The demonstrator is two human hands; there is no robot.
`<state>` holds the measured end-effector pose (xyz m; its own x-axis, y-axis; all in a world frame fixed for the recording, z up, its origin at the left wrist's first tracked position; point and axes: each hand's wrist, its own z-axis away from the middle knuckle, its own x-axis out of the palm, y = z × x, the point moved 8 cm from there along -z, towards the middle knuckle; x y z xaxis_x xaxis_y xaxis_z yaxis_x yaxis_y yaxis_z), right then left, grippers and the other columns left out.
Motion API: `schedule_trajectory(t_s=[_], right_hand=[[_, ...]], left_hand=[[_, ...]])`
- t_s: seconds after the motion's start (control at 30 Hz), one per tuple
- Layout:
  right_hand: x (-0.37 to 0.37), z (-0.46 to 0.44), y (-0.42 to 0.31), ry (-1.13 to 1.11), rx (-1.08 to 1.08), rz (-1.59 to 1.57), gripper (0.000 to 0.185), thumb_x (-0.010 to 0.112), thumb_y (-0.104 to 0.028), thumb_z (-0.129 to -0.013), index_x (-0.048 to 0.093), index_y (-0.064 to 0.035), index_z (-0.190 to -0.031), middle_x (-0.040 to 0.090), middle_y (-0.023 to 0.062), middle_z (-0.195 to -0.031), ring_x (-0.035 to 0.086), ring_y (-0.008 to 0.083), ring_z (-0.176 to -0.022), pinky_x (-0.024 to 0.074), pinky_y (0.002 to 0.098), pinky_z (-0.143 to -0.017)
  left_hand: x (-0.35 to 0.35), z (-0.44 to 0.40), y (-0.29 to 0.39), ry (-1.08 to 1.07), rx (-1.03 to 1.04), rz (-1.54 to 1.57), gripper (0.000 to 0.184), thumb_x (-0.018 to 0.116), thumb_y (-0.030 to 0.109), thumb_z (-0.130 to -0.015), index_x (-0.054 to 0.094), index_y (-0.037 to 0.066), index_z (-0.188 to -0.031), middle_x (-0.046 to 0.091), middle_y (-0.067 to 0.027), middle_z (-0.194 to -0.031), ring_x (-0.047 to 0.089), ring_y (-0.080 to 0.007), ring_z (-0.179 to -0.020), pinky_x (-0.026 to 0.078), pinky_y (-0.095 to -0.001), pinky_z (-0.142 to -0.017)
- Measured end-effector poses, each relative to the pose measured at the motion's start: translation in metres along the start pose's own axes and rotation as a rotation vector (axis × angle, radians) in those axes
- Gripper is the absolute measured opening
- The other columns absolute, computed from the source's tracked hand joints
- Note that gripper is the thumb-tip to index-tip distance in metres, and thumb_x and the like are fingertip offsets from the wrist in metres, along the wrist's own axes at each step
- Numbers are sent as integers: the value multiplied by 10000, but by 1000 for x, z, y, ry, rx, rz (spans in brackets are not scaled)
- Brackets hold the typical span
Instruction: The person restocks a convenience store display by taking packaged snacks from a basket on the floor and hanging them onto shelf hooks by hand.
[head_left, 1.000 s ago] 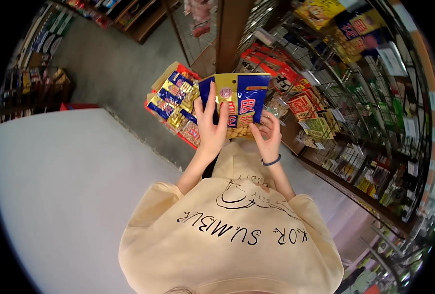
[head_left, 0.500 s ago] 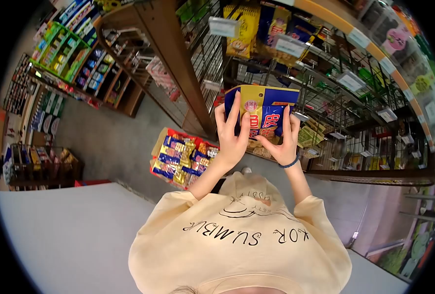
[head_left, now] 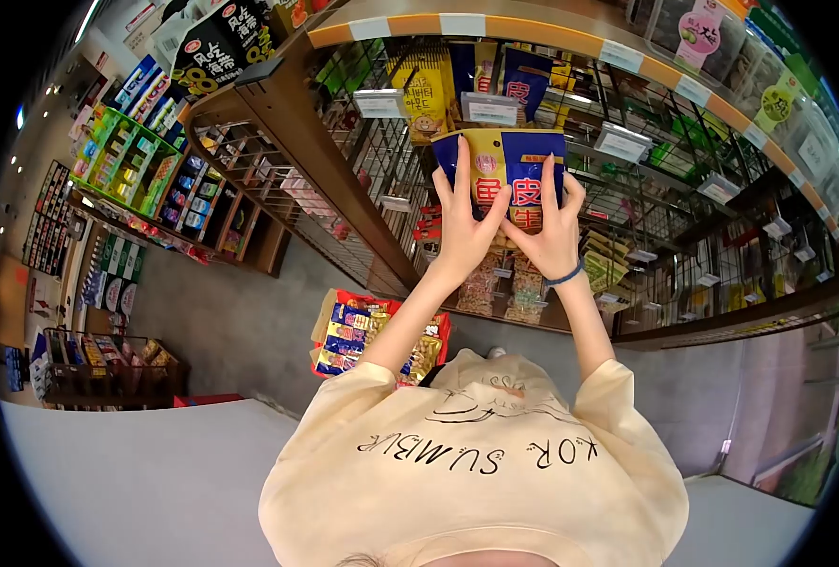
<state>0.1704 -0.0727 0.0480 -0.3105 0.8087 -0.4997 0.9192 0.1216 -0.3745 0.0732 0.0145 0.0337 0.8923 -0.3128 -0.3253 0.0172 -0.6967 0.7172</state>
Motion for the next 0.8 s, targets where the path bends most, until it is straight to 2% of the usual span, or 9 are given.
schedule_trajectory(t_s=[0.07, 0.1, 0.27, 0.33, 0.37, 0.47, 0.5, 0.67, 0.8], right_hand=[[0, -3, 1, 20, -42, 69, 939, 780, -288, -664, 253, -69, -1410, 352, 181, -1164, 494, 325, -1040, 518, 352, -729], [-1, -6, 0, 23, -51, 89, 933, 776, -288, -670, 251, -79, -1412, 361, 174, -1155, 530, 304, -980, 527, 330, -670], [1, -14, -2, 64, -90, 55, 910, 765, -293, -684, 256, -99, -1412, 361, 162, -1158, 574, 280, -870, 527, 329, -628], [3, -16, 0, 71, -80, 57, 910, 765, -293, -682, 256, -104, -1413, 358, 163, -1161, 571, 286, -884, 529, 329, -629], [6, -16, 3, 65, -58, 60, 913, 766, -291, -677, 258, -112, -1414, 353, 161, -1173, 548, 297, -946, 530, 336, -661], [7, -21, 3, 93, -65, 32, 913, 768, -289, -670, 266, -116, -1412, 353, 170, -1178, 509, 312, -1012, 526, 347, -707], [7, -22, 1, 92, -66, 30, 913, 768, -289, -670, 266, -116, -1412, 353, 170, -1178, 509, 312, -1012, 526, 347, -707], [8, -31, 1, 95, -39, 1, 909, 770, -285, -667, 275, -127, -1412, 349, 194, -1178, 487, 325, -1036, 524, 349, -743], [12, -36, -2, 66, -9, -32, 940, 766, -335, -654, 256, -133, -1418, 349, 198, -1169, 509, 323, -996, 539, 352, -699]], left_hand=[[0, -4, 2, 4, -36, -31, 743, 566, 265, -869, 133, 46, -1432, 236, -186, -1440, 128, -409, -1318, -35, -514, -1067], [0, -6, 1, 10, -24, -34, 751, 568, 263, -867, 124, 43, -1432, 227, -200, -1437, 193, -402, -1278, -13, -510, -1066], [-6, -16, 1, 58, -1, -54, 747, 571, 252, -862, 137, 33, -1429, 260, -220, -1408, 288, -364, -1161, 59, -493, -1052], [-7, -23, 17, 49, 169, -217, 713, 571, 225, -859, 178, 25, -1420, 285, -290, -1249, 324, -404, -1109, 243, -458, -977], [-7, -24, 14, 36, 121, -176, 644, 571, 227, -862, 269, 24, -1393, 286, -273, -1238, 337, -385, -1103, 273, -450, -956], [-8, -30, 12, 26, 65, -109, 601, 579, 246, -857, 334, 29, -1361, 331, -261, -1229, 301, -364, -1142, 208, -433, -1005], [-10, -33, 14, 59, 114, -133, 551, 583, 240, -854, 386, 33, -1325, 335, -252, -1181, 334, -368, -1122, 268, -422, -967], [-13, -40, 15, 72, 101, -155, 526, 592, 238, -851, 413, 27, -1297, 312, -258, -1214, 379, -373, -1094, 306, -404, -949], [-20, -45, 18, 107, 98, -147, 491, 600, 233, -847, 446, 33, -1268, 310, -259, -1219, 385, -378, -1094, 315, -403, -948]])
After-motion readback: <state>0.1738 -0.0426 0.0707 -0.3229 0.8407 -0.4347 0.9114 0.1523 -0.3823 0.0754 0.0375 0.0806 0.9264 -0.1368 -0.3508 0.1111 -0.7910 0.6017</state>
